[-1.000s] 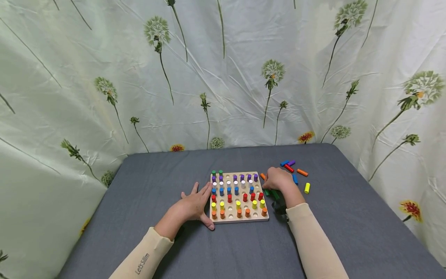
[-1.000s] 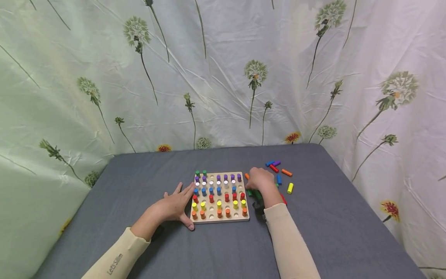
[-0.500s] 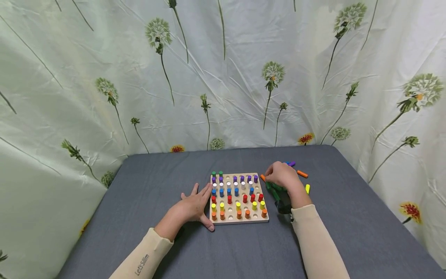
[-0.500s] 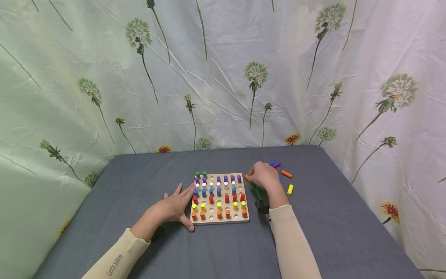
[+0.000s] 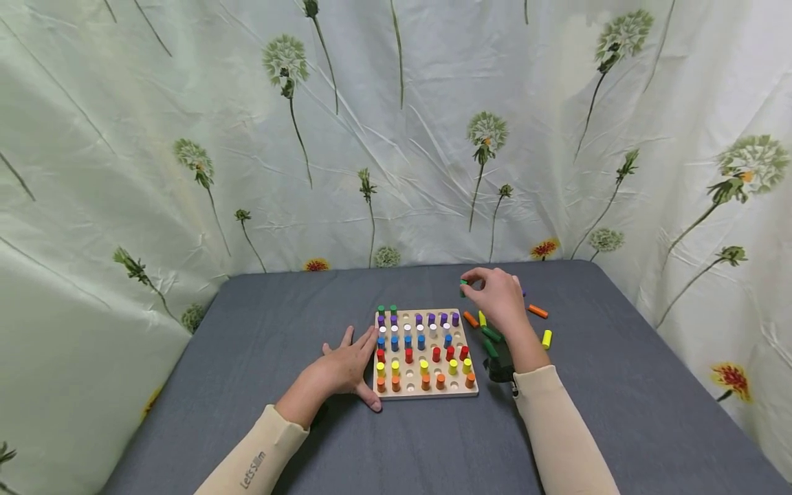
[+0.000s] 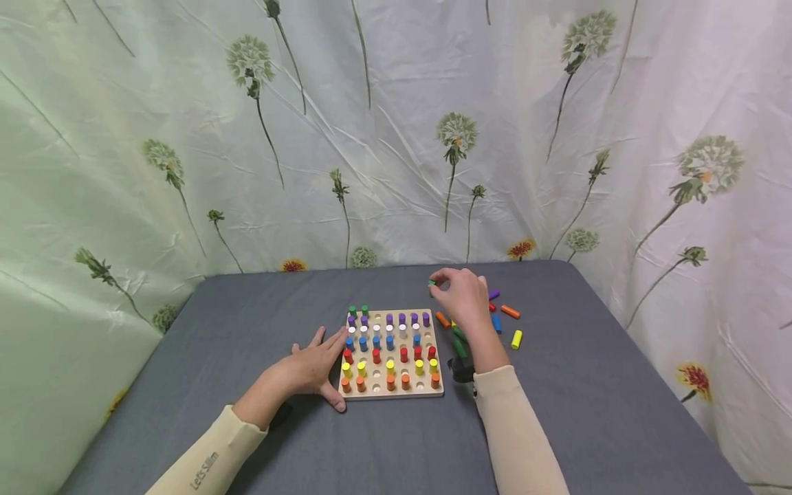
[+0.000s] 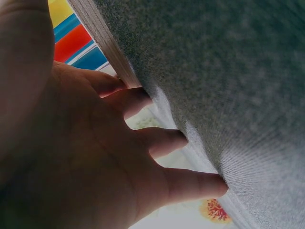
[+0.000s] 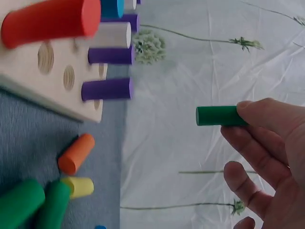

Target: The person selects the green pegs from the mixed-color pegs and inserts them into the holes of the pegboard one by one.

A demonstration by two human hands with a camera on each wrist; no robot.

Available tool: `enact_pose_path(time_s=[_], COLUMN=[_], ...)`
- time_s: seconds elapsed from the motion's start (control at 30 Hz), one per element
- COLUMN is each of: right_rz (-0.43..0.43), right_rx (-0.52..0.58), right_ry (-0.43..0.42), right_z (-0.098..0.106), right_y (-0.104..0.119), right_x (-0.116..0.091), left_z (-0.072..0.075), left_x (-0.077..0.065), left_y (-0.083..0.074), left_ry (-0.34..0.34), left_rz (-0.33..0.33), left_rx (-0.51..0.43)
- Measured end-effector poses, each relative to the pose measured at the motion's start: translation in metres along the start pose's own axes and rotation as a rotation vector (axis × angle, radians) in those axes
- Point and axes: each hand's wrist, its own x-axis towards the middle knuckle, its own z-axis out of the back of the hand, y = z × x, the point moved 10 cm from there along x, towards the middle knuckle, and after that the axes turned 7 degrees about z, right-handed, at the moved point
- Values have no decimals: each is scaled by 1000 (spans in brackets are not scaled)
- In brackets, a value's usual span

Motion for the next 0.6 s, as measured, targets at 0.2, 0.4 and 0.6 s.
enact_pose_path(time_s=[0.2,0.4,0.6], right_rz=[45,77,82], right_rx=[32,73,114], right_ry=[-41,-42,72], right_z=[-10,-18,-42], right_y=[13,32,45], right_x=[5,17,28], left_z=[-2,-3,-8], left_x=[1,4,12], left_y=[0,1,5], left_ry=[-4,-1,1], left_rz=[-1,-14,-1], left_rx=[2,-6,8])
